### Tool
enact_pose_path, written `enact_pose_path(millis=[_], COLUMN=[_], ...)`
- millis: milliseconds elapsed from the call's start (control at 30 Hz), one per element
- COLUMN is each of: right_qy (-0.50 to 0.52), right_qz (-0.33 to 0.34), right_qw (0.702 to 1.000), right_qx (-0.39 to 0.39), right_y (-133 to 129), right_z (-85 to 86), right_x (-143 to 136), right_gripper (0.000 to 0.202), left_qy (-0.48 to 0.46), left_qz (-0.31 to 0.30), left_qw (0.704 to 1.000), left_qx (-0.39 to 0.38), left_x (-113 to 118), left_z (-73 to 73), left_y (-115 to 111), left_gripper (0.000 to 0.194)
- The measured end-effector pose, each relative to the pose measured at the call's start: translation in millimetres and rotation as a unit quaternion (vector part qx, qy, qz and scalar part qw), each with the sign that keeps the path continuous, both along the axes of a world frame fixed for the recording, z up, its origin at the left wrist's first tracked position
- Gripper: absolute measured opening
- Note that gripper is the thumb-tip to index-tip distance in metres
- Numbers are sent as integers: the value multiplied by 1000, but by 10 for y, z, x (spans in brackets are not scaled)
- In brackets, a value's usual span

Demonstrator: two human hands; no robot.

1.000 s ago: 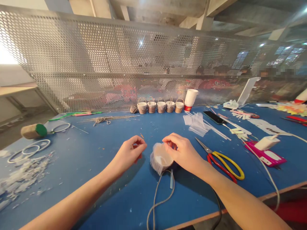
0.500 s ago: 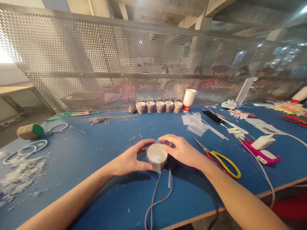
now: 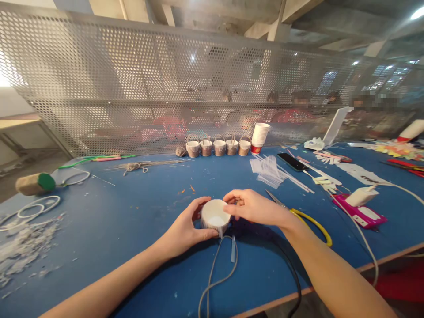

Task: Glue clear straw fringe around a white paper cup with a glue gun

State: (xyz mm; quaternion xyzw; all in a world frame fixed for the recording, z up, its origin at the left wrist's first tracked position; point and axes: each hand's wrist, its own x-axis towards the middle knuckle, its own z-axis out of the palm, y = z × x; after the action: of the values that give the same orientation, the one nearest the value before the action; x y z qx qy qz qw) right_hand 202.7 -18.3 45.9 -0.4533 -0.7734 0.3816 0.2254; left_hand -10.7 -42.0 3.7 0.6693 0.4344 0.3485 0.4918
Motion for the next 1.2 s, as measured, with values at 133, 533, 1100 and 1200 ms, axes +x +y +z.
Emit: enact_pose_path(millis=[133,533,1100,1200], right_qy=[20,134,250,283], right_qz=[50,-24,11,12], right_qw=[998,991,964,952], right_qx=[-46,-6,-86,-114], right_y=[2,109,254,274], right_z=[-38,-281,-365,-368], right_x=[2,-193,-114,-102], right_gripper=[35,21,43,43], left_qy=[-1,-39,-98,-156], left_qz=[24,55,46,52], left_qw=[999,998,994,986], left_qx=[24,-16,-10,-40], left_x=[16,11,-10,18], left_z=[-55,-109,-169,-145], left_y=[-25,52,118,106], left_gripper=[71,83,90,85])
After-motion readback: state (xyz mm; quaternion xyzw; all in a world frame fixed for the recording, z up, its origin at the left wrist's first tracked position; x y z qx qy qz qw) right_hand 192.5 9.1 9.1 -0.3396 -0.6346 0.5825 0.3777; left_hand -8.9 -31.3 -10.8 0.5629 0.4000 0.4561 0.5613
